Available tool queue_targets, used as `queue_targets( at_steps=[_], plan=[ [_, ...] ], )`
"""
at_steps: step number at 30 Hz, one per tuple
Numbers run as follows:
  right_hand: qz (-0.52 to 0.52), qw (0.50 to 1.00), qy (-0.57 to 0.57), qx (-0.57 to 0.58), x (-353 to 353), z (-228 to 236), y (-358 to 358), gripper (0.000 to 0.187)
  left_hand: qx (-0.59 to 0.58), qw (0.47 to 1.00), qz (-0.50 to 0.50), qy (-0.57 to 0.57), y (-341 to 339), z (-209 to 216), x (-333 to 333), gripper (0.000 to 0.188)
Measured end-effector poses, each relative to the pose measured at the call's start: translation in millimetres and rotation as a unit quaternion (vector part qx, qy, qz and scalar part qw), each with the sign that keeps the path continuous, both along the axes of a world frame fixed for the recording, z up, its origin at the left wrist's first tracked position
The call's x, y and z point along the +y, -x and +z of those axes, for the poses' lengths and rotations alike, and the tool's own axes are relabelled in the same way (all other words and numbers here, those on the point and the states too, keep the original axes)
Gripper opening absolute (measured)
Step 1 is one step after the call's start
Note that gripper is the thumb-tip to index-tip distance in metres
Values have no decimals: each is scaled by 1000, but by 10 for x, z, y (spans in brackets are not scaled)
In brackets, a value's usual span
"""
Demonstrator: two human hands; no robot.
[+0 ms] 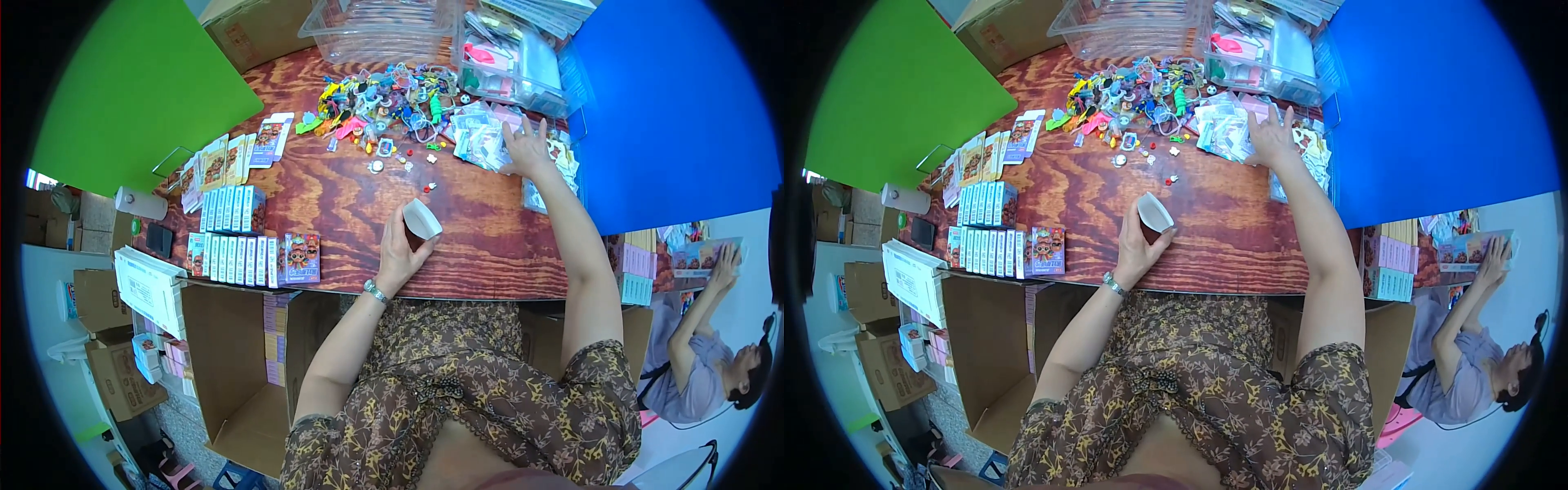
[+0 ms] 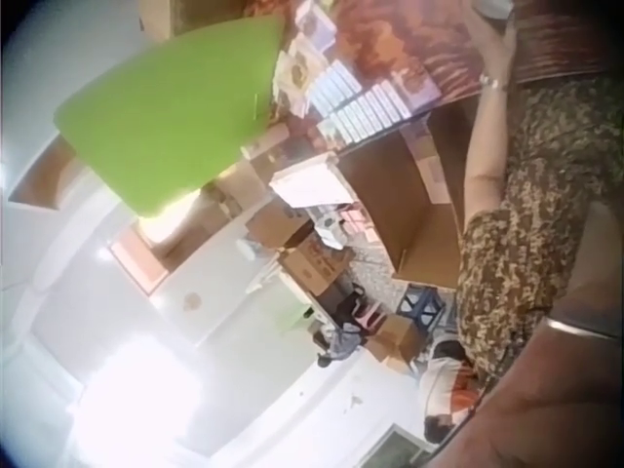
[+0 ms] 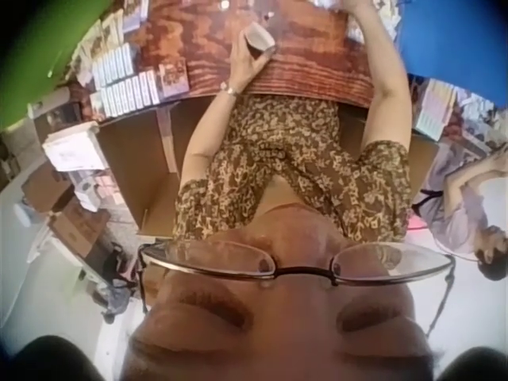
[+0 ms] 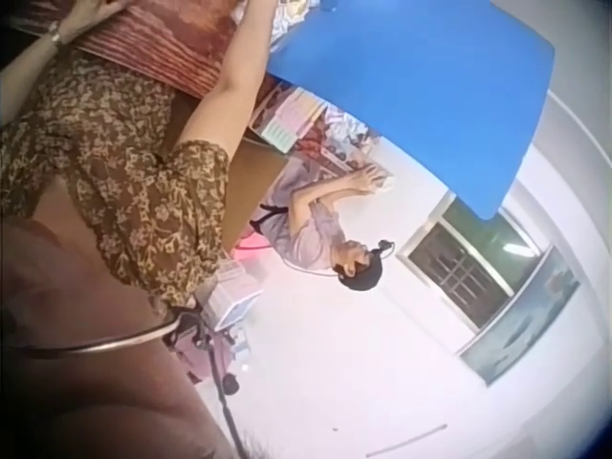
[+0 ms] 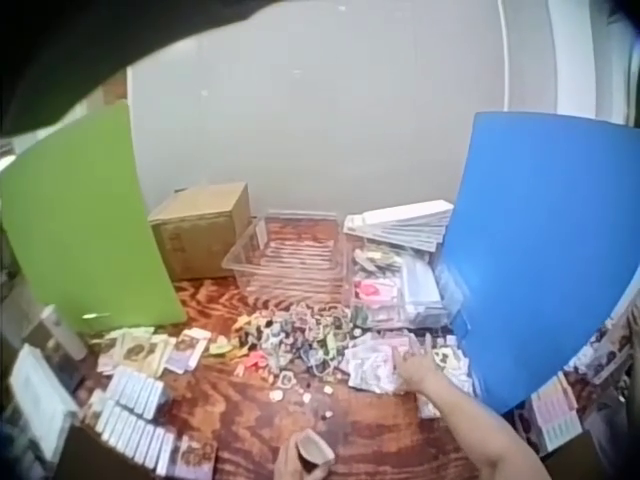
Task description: Sorting small plastic toy parts and stickers into containers and bags, then inserting them into card kits.
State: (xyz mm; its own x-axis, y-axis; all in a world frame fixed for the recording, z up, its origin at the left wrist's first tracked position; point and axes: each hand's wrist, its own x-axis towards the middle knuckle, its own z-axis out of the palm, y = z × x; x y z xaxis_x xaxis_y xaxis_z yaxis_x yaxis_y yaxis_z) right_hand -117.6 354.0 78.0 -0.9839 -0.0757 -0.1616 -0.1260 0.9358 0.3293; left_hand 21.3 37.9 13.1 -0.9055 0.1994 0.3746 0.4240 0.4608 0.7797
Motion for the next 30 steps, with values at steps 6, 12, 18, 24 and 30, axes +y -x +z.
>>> queue_targets(
  at_steps=[6,12,18,24,30],
  plan=[
    [-2,1000,10,28,28,46,30,92,-43,999,-3,-25,-15,-71,-16,90],
    [-43,965,251,55,315,147,53,51,-15,1000,-5,-12,-20,13,-43,84],
    [3,947,311,82,408,133,41,27,1,1000,28,-3,61,95,-35,83],
    [156,872,433,169,-315,687,-460,17,50,996,69,31,54,-10,-87,85],
    [126,757,626,141,-1032,617,-1078,20,40,995,92,27,74,36,13,86]
  ],
)
